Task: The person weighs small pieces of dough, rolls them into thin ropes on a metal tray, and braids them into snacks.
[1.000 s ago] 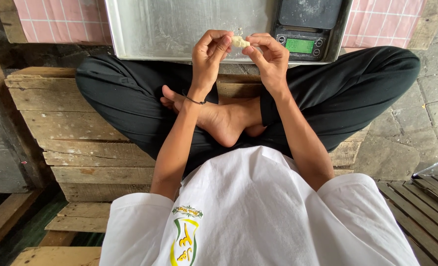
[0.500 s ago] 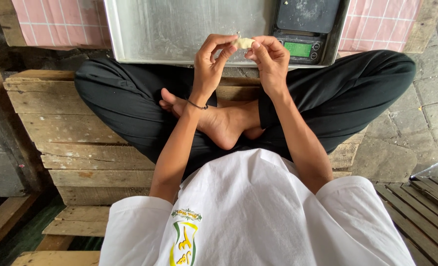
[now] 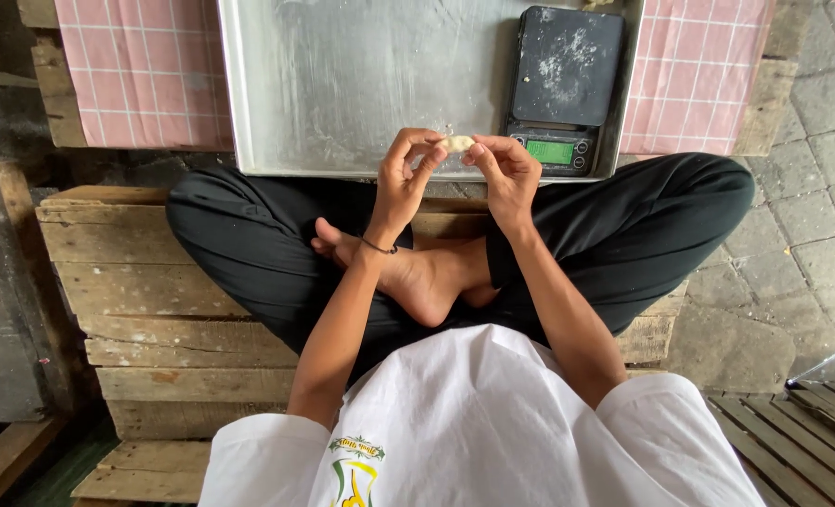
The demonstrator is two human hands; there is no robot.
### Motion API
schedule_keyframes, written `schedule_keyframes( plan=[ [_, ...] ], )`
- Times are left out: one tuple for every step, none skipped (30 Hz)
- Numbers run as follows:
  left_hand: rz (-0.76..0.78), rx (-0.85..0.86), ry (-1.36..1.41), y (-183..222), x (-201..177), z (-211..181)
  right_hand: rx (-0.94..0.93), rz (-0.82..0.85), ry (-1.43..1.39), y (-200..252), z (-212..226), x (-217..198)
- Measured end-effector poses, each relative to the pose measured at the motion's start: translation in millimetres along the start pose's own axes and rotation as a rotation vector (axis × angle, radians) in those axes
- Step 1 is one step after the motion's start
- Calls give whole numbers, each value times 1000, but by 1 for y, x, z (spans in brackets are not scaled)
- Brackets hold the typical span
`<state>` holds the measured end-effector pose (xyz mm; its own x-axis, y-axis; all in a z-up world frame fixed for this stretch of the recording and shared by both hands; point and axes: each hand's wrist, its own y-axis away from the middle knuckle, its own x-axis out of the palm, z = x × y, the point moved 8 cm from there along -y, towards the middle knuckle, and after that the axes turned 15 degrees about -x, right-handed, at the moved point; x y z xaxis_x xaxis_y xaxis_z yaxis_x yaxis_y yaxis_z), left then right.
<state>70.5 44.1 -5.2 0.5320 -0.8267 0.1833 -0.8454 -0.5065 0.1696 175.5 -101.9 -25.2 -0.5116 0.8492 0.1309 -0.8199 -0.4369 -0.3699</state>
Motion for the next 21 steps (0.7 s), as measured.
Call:
schedule_keyframes(
  plan=[
    [2, 6, 2, 0, 1, -2, -6, 1, 2, 0, 1, 0],
    [4, 21, -20, 1, 2, -5, 30, -23, -18, 1, -1, 0],
    [6, 36, -41, 2, 3, -7, 66, -48, -38, 2, -4, -1],
    [7, 43, -40, 1, 3, -8, 59, -46, -37, 1, -3, 0],
    [-20, 50, -36, 1, 1, -8, 71, -41, -44, 0, -4, 1],
    [-48, 53, -33, 3, -2, -8, 88, -37, -51, 2, -4, 3],
    [-49, 54, -33, 2, -3, -6, 87, -36, -52, 1, -2, 5],
    [-65, 45, -32, 2, -6, -2, 79, -13, -51, 0, 1, 8],
    [-82, 35, -31, 2, -9, 1, 72, 11, -51, 0, 3, 12],
    [-83, 33, -30, 2, -10, 4, 75, 11, -50, 0, 5, 13],
    [-89, 39, -31, 1, -11, 6, 59, 19, -32, 0, 7, 13],
    [-95, 49, -31, 0, -11, 7, 40, 28, -13, -2, 10, 13],
    [-97, 50, -28, 0, -9, 4, 40, 30, -11, -2, 6, 12],
    [-81, 45, -11, 1, -7, 2, 27, 23, 2, -1, 4, 10],
    [-66, 40, 6, 2, -5, -1, 14, 16, 16, 1, 2, 9],
    [-67, 38, 6, 3, -3, -5, 16, 16, 17, -1, 3, 9],
    [-49, 22, 9, 4, 0, -9, 30, 7, 15, -3, 4, 9],
    [-27, 7, 12, 5, 4, -12, 42, -6, 15, -4, 5, 8],
    [-25, 5, 13, 4, 4, -11, 43, -8, 18, -4, 5, 7],
    [-47, 21, -29, 5, 3, -11, 41, -4, 10, -3, 5, 8],
    [-68, 36, -72, 5, 1, -11, 39, 0, 3, -3, 6, 8]
  ],
)
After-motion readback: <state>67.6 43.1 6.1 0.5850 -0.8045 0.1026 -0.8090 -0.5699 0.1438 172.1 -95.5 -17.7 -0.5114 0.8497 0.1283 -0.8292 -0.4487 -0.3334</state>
